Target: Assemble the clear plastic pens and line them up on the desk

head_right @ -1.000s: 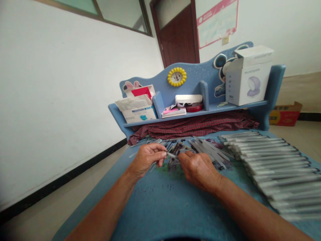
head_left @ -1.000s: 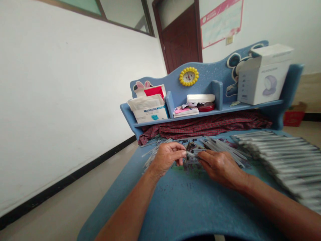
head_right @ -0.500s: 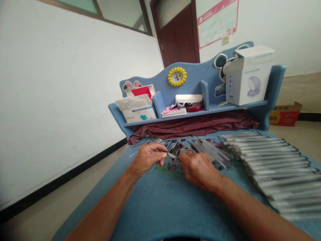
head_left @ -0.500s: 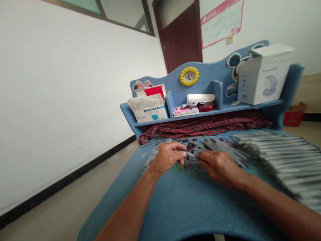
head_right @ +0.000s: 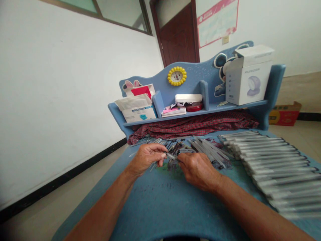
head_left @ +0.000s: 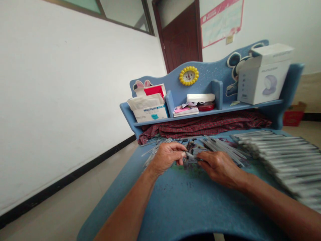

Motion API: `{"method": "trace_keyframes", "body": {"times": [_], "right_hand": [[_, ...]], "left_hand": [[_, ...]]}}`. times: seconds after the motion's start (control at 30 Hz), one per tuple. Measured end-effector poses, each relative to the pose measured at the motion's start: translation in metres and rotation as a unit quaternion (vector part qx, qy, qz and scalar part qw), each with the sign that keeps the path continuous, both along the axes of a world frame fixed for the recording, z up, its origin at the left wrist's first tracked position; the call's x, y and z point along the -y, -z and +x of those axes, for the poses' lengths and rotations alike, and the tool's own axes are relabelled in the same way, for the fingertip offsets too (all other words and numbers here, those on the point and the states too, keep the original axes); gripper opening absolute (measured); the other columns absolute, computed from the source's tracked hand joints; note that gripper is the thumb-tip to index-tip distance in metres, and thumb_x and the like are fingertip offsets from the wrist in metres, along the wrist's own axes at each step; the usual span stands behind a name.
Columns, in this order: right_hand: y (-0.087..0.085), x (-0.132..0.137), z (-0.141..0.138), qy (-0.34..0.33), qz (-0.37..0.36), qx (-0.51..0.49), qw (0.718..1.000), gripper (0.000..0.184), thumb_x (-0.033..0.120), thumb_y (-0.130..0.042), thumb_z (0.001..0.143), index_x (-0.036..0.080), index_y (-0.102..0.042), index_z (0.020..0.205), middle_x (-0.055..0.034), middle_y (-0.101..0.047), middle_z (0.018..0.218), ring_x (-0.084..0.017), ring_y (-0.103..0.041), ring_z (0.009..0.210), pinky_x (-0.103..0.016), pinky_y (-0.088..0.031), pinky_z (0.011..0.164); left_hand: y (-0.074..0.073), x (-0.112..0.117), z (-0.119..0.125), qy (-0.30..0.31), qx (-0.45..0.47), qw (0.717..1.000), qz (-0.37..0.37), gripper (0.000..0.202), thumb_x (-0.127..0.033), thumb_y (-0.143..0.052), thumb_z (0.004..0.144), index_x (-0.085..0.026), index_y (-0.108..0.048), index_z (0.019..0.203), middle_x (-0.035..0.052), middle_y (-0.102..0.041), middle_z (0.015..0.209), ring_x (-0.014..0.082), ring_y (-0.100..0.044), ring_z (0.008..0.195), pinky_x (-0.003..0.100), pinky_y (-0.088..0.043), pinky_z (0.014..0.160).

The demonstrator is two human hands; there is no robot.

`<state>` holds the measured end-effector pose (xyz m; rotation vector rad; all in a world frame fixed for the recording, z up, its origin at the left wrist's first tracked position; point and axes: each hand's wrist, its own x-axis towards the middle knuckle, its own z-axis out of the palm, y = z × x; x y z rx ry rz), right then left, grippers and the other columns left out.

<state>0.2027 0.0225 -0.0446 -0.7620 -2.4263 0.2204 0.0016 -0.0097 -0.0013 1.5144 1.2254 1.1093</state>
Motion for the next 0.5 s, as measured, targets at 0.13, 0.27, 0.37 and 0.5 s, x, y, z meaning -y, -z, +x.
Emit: {"method": "trace_keyframes", "body": {"times": [0.13, 0.27, 0.37, 0.5], "right_hand": [[0.0011, -0.0012, -0.0010, -0.004, -0.002, -0.003, 1.000, 0.020, 0.018, -0.044, 0.085, 0.019, -0.060, 0.096, -0.0027, -0.066, 0.079, -0.016, -0.061, 0.068, -0.026, -0.036, 0.060], [0.0013, -0.0011, -0.0005, -0.007, -0.004, -0.016, 1.000, 0.019, 0.018, -0.045, 0.085, 0.020, -0.060, 0.096, -0.0029, -0.066, 0.080, -0.017, -0.061, 0.070, -0.027, -0.037, 0.062], [0.0007, -0.0005, 0.0006, -0.008, 0.000, -0.015, 1.000, 0.019, 0.018, -0.045, 0.084, 0.019, -0.060, 0.096, -0.0031, -0.066, 0.078, -0.017, -0.061, 0.069, -0.027, -0.038, 0.061], [0.0006, 0.0004, 0.0007, -0.006, -0.002, -0.017, 1.000, 0.020, 0.018, -0.044, 0.085, 0.019, -0.060, 0.097, -0.0032, -0.066, 0.079, -0.017, -0.061, 0.070, -0.027, -0.038, 0.062]], "left_hand": [[-0.0001, 0.0000, 0.0000, -0.001, 0.001, 1.000, -0.003, 0.017, -0.020, -0.067, 0.066, -0.010, -0.063, 0.080, -0.0003, -0.060, 0.052, 0.0091, -0.054, 0.042, 0.019, -0.042, 0.044], [0.0007, -0.0008, 0.0009, -0.004, 0.002, 1.000, 0.008, 0.019, -0.026, -0.066, 0.070, -0.011, -0.063, 0.080, 0.0011, -0.062, 0.060, 0.0084, -0.054, 0.042, 0.019, -0.042, 0.043], [0.0008, -0.0015, 0.0025, -0.015, -0.011, 1.000, 0.007, 0.020, -0.030, -0.065, 0.071, -0.010, -0.062, 0.077, 0.0011, -0.062, 0.061, 0.0078, -0.053, 0.039, 0.018, -0.040, 0.039], [0.0005, -0.0019, 0.0035, -0.026, -0.034, 0.999, 0.004, 0.021, -0.031, -0.065, 0.072, -0.010, -0.061, 0.070, 0.0010, -0.061, 0.058, 0.0066, -0.052, 0.038, 0.017, -0.037, 0.037]]}}
